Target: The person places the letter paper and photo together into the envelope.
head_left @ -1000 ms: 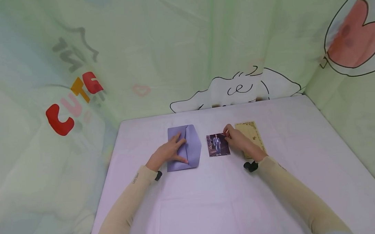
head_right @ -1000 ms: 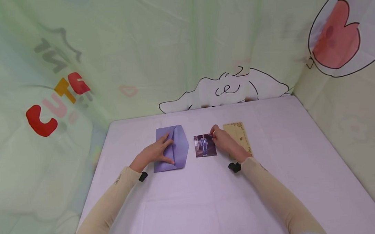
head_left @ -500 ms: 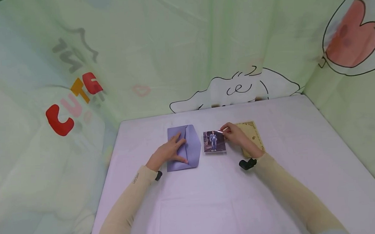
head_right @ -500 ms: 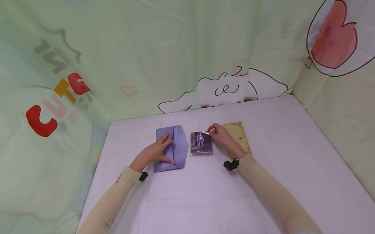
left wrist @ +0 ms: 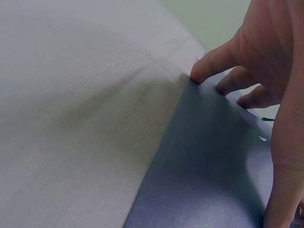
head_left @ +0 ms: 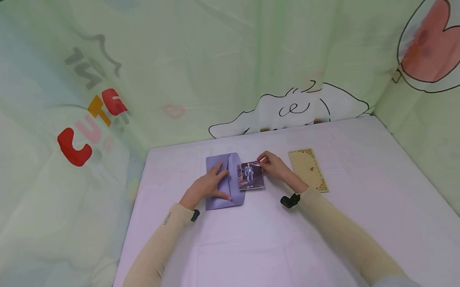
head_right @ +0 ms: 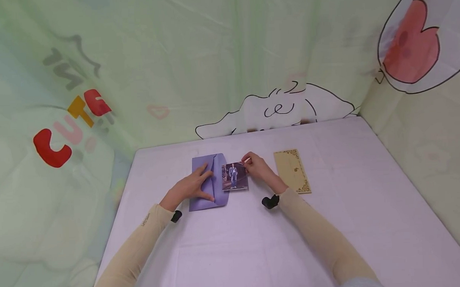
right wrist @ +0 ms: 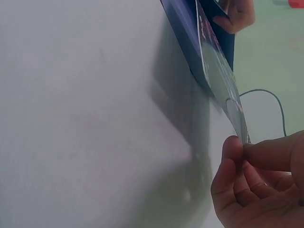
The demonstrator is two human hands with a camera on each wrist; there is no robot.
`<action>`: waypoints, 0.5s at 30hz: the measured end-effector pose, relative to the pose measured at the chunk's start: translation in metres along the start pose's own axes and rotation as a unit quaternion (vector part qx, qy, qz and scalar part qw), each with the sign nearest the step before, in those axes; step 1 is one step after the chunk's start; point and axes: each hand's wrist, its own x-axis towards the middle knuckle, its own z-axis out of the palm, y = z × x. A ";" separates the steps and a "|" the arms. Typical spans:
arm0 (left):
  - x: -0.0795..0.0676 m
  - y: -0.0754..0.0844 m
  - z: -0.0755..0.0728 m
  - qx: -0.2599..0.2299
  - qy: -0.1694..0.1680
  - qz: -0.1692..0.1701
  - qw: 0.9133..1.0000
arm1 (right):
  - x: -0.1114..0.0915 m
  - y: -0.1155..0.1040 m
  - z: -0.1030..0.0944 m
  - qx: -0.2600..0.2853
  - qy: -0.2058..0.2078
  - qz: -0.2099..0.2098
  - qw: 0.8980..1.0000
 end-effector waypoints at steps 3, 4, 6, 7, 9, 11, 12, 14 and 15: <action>0.000 0.000 0.000 0.001 -0.001 0.000 1.000 | 0.003 -0.003 0.005 0.002 -0.004 -0.002 1.000; 0.000 0.000 0.000 0.003 -0.002 0.000 1.000 | 0.004 -0.003 0.007 0.002 -0.005 -0.003 1.000; 0.001 0.000 -0.001 0.000 -0.002 0.000 1.000 | 0.007 -0.004 0.010 0.001 -0.006 -0.004 1.000; 0.001 0.000 -0.001 0.001 -0.002 0.000 1.000 | 0.008 -0.005 0.012 -0.001 -0.007 -0.003 1.000; 0.001 -0.001 -0.001 0.001 -0.003 0.000 1.000 | 0.010 -0.006 0.015 -0.008 -0.008 -0.002 1.000; 0.001 -0.001 -0.001 -0.001 -0.006 -0.001 1.000 | 0.012 -0.008 0.019 -0.012 -0.010 -0.003 1.000; 0.001 0.000 -0.001 0.000 -0.007 -0.001 1.000 | 0.013 -0.009 0.020 -0.013 -0.012 -0.005 1.000; 0.001 0.000 -0.001 0.003 -0.011 -0.003 1.000 | 0.014 -0.011 0.023 -0.011 -0.015 -0.008 1.000; 0.001 0.000 -0.002 0.004 -0.012 -0.003 1.000 | 0.015 -0.012 0.025 -0.008 -0.015 -0.008 1.000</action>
